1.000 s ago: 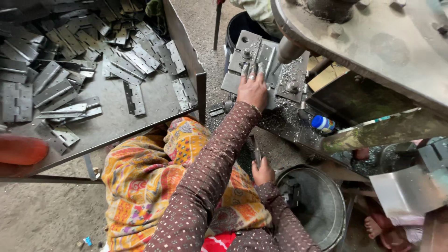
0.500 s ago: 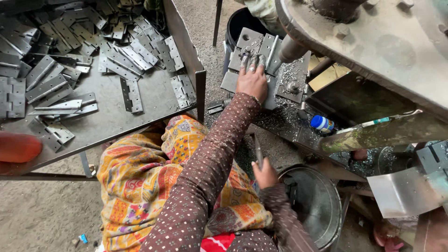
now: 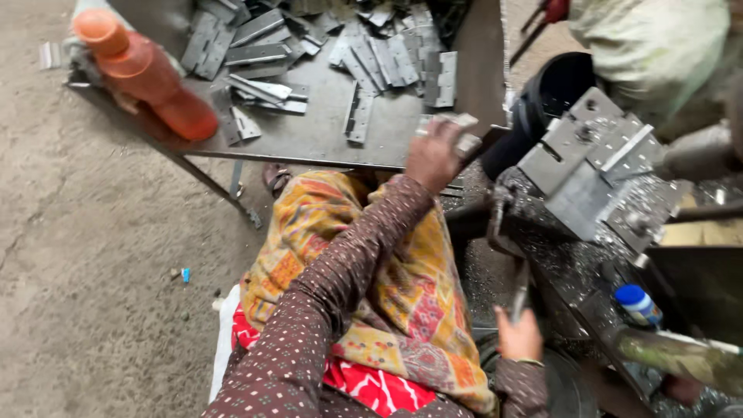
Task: The person picks metal hinges from a tray and places them into a press machine to process them. They handle the hinges one at a time, repeatedly loading and unloading the press, then placing the processed pieces into a metal bowl.
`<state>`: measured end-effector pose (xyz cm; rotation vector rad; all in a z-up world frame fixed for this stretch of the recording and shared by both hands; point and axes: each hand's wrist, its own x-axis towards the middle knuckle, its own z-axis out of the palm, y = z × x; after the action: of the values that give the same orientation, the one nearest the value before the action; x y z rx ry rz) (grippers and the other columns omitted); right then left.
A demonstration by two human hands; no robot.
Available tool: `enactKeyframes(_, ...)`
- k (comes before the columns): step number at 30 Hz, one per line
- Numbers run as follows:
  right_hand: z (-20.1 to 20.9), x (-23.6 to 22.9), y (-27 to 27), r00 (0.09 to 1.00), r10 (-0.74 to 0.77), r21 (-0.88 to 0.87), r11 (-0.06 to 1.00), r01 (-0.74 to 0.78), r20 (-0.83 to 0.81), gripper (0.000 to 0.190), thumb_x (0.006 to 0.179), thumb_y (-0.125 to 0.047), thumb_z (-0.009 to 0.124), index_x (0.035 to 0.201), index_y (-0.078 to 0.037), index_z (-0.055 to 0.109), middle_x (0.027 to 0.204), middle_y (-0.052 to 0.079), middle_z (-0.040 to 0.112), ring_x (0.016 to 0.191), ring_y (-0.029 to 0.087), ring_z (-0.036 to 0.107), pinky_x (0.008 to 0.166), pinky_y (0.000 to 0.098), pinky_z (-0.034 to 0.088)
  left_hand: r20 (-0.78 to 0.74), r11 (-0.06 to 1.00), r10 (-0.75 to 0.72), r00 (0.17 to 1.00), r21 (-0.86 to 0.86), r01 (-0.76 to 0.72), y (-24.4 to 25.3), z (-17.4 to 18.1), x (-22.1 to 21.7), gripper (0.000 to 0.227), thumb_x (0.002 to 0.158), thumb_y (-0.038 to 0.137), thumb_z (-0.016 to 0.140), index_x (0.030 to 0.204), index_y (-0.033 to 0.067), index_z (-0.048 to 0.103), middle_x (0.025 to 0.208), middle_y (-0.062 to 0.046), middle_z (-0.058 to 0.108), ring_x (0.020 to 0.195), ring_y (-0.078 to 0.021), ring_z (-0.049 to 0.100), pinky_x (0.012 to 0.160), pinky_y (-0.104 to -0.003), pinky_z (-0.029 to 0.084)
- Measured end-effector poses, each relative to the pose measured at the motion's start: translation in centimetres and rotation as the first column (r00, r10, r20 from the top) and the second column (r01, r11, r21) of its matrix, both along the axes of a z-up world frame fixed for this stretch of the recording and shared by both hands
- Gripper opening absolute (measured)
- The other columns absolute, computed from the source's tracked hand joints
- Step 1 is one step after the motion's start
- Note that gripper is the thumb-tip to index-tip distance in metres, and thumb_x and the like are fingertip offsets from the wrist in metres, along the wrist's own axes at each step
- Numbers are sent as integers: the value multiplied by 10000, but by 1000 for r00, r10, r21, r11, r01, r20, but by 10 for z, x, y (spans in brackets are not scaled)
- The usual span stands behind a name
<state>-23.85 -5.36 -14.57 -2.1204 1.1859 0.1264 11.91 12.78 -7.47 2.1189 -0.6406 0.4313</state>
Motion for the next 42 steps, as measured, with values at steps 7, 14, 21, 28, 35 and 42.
enactKeyframes(7,91,26,4,996,-33,124,991,43,-79,330,874,-349,737,932,-35,654,540,75,545,344,178,471,370,338,383,-218,678,718,661,438,-591,115,-115,88,731,732,427,772,1348,105,545,1475,-194,396,1293,-437,481,1008,-588,381)
enactKeyframes(14,83,27,2,996,-75,113,990,81,-56,300,867,-333,733,942,-58,643,529,66,542,330,165,453,349,330,354,-431,786,604,670,182,-591,109,-159,100,397,881,110,623,1277,98,597,1181,-169,653,1008,-389,648,839,-518,517)
enactKeyframes(21,76,24,1,998,-60,89,994,60,-10,307,865,-340,736,927,-57,636,527,55,542,337,155,470,350,325,375,-206,905,339,918,-193,-378,93,-26,51,300,929,43,599,1223,94,629,1090,-155,691,968,-392,679,796,-474,536)
enactKeyframes(28,52,13,-5,993,83,-46,996,-79,89,384,857,-415,750,919,-46,665,677,122,655,603,254,654,601,410,511,538,966,-251,805,90,241,2,89,-56,324,991,188,663,1304,122,614,1309,-136,653,1206,-335,645,1071,-490,490)
enactKeyframes(35,44,12,-6,985,135,-181,977,-114,107,535,832,-541,746,969,-32,653,843,235,700,832,434,690,721,482,533,354,788,-602,716,406,462,-93,75,-109,497,895,282,570,1347,82,625,1378,-172,600,1255,-308,584,1172,-581,253)
enactKeyframes(42,33,14,-10,994,96,-152,985,-88,50,474,810,-515,736,940,-63,677,838,209,721,832,417,704,749,489,538,145,763,-376,915,609,217,-115,63,-119,329,959,165,525,1217,31,679,1452,-137,569,1318,-284,546,1197,-613,243)
